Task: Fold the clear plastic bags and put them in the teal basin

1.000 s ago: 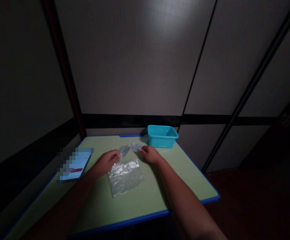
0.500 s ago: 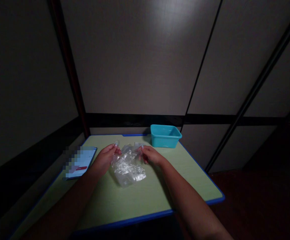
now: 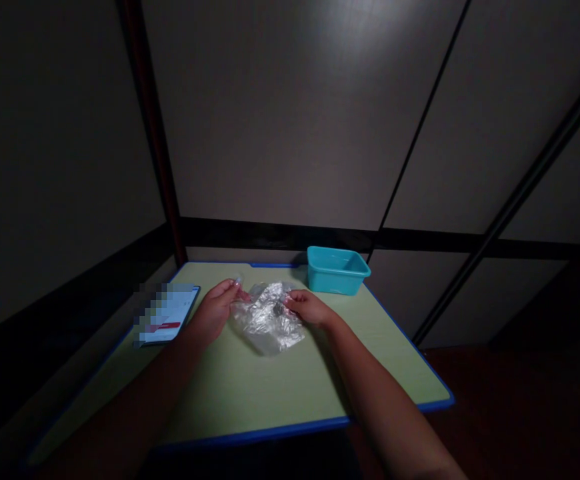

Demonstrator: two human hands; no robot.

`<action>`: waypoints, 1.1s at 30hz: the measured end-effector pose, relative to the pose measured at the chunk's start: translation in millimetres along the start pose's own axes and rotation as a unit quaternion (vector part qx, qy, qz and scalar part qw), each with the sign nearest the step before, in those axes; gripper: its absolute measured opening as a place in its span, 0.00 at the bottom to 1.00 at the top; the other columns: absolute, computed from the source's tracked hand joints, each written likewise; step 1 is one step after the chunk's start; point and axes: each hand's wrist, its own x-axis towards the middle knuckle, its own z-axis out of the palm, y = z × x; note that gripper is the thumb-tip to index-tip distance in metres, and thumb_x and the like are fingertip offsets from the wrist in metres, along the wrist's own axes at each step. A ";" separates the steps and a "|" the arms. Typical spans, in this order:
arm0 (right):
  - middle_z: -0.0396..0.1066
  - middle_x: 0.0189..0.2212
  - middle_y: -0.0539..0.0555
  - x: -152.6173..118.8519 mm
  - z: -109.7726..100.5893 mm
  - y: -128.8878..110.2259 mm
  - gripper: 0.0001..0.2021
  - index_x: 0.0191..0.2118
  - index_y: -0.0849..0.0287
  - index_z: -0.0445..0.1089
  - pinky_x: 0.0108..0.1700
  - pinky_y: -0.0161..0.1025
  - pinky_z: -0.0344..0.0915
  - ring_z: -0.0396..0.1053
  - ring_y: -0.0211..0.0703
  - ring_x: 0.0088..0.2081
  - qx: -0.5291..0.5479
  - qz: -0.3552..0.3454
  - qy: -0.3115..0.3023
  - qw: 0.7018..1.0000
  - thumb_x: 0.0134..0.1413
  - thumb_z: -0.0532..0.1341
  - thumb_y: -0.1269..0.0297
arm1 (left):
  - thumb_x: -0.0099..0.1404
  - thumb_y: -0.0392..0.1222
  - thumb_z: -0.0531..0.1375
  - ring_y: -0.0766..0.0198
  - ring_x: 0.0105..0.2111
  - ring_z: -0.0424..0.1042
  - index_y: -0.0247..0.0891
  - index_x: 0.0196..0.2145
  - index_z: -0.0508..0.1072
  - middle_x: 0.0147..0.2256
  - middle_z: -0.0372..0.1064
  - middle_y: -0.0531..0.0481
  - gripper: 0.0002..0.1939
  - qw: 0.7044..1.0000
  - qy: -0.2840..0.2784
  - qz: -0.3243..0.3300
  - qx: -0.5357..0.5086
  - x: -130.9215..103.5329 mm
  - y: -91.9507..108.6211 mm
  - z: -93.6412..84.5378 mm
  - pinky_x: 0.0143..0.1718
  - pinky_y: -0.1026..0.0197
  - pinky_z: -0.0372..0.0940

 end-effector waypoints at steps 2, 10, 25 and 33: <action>0.60 0.14 0.44 0.0 -3.5 -1.1 0.20 0.20 0.61 0.64 0.19 0.30 0.47 0.52 0.29 0.16 -0.006 -0.011 0.028 1.000 0.41 0.64 0.47 | 0.49 0.58 0.63 0.60 0.30 0.71 0.37 0.24 0.66 0.22 0.67 0.53 0.21 1.000 -0.003 0.022 0.015 -0.2 1.7 0.2 0.34 0.61 0.63; 0.69 0.18 0.50 -5.7 -16.2 -19.1 0.19 0.19 0.62 0.67 0.28 0.33 0.58 0.63 0.34 0.22 0.010 -0.042 0.068 0.997 0.43 0.62 0.48 | 0.58 0.62 0.55 0.60 0.25 0.71 0.36 0.26 0.69 0.15 0.61 0.55 0.23 0.995 -0.033 0.059 0.071 -4.2 3.2 1.2 0.32 0.60 0.63; 0.75 0.27 0.55 -17.2 -18.9 -29.6 0.17 0.30 0.61 0.65 0.26 0.39 0.68 0.73 0.44 0.23 0.203 0.008 0.021 0.979 0.41 0.66 0.53 | 0.59 0.67 0.48 0.56 0.34 0.71 0.36 0.31 0.73 0.29 0.72 0.46 0.30 0.945 -0.179 0.071 0.265 -8.6 -8.7 4.9 0.43 0.55 0.62; 0.75 0.31 0.58 -18.2 -12.0 -34.2 0.14 0.29 0.61 0.64 0.32 0.41 0.70 0.74 0.44 0.28 0.238 -0.020 -0.035 0.970 0.47 0.64 0.56 | 0.62 0.57 0.50 0.57 0.42 0.67 0.38 0.34 0.72 0.37 0.69 0.46 0.21 0.930 -0.066 0.196 0.303 -11.5 3.0 9.7 0.48 0.56 0.59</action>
